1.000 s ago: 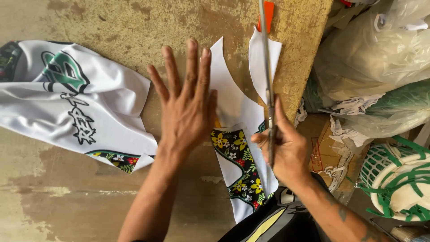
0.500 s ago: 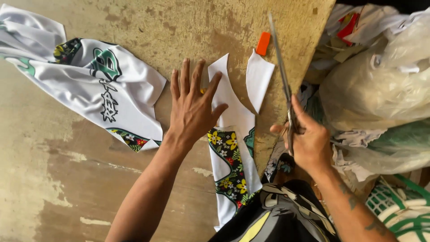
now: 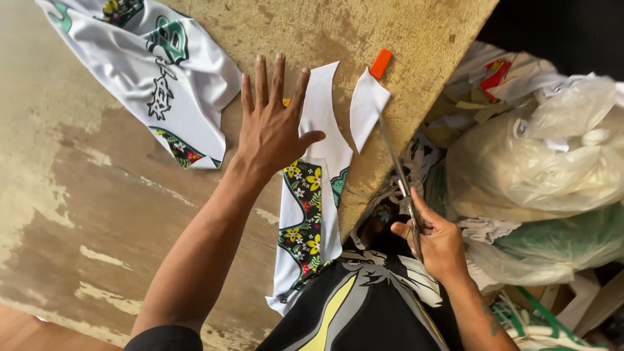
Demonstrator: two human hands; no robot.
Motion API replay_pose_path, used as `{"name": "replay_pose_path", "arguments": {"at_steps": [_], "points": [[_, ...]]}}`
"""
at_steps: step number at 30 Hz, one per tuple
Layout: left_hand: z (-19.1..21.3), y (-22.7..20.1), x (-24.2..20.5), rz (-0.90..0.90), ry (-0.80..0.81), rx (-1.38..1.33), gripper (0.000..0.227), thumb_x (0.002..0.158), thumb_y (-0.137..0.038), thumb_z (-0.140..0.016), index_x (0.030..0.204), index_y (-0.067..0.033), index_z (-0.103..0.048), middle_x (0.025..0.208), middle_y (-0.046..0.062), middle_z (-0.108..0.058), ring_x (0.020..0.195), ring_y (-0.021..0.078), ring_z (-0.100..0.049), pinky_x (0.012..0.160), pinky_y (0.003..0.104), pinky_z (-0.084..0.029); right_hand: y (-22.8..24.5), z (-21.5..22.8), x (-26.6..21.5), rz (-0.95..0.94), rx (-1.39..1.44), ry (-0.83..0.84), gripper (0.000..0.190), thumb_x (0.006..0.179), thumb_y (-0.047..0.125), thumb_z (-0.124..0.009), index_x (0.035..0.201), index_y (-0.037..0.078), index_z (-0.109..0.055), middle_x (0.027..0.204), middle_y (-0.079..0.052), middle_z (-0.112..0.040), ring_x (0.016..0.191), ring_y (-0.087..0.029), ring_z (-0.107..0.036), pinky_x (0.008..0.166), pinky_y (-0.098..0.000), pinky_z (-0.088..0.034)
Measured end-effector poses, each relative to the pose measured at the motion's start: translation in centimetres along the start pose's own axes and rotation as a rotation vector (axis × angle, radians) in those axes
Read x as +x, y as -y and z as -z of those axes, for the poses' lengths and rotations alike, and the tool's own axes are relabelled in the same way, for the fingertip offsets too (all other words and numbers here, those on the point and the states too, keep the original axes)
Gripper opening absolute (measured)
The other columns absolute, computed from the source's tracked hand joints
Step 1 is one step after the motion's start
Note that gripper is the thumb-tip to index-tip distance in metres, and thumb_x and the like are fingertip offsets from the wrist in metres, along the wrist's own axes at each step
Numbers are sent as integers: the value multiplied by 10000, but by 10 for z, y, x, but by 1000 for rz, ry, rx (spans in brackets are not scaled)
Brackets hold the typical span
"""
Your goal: The person uses shears to cut a white jersey with floral patterns on a wooden table. They trim the edges, unfold the jersey to display the front and back, and then fold it before placing it aside.
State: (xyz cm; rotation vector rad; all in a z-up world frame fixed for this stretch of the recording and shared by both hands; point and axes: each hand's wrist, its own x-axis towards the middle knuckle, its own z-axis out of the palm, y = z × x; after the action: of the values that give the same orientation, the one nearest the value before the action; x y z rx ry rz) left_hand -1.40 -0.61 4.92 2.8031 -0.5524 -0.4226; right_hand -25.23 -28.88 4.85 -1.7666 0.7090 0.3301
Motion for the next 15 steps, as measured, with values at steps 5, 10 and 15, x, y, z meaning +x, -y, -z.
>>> {"name": "replay_pose_path", "arguments": {"at_steps": [5,10,15], "points": [[-48,-13,-44,-161,-121,105,1190,694,-643,-960,1674,-145,-503,1753,208,-398,1658,500,-166,1331,693,-77,-5,10,22,159,-169,-84,881,752,131,-990,1564,196,-653,711,-40,-744,525,-116,-684,530,-275,-545],[-60,20,-23,-161,-75,222,1493,481,-841,-907,1754,-311,-335,1823,73,-321,1685,447,-160,1325,750,-92,22,11,56,329,-246,-76,917,699,163,-1030,1540,203,-668,715,-84,-759,507,-189,-707,535,-339,-556],[-30,73,13,1,-505,236,1246,587,-624,-1023,1640,-127,-582,1673,183,-540,1524,550,-429,1223,777,-297,6,4,134,553,-478,-170,847,744,278,-1048,1514,152,-719,748,-116,-772,720,-289,-773,632,-421,-591]]}}
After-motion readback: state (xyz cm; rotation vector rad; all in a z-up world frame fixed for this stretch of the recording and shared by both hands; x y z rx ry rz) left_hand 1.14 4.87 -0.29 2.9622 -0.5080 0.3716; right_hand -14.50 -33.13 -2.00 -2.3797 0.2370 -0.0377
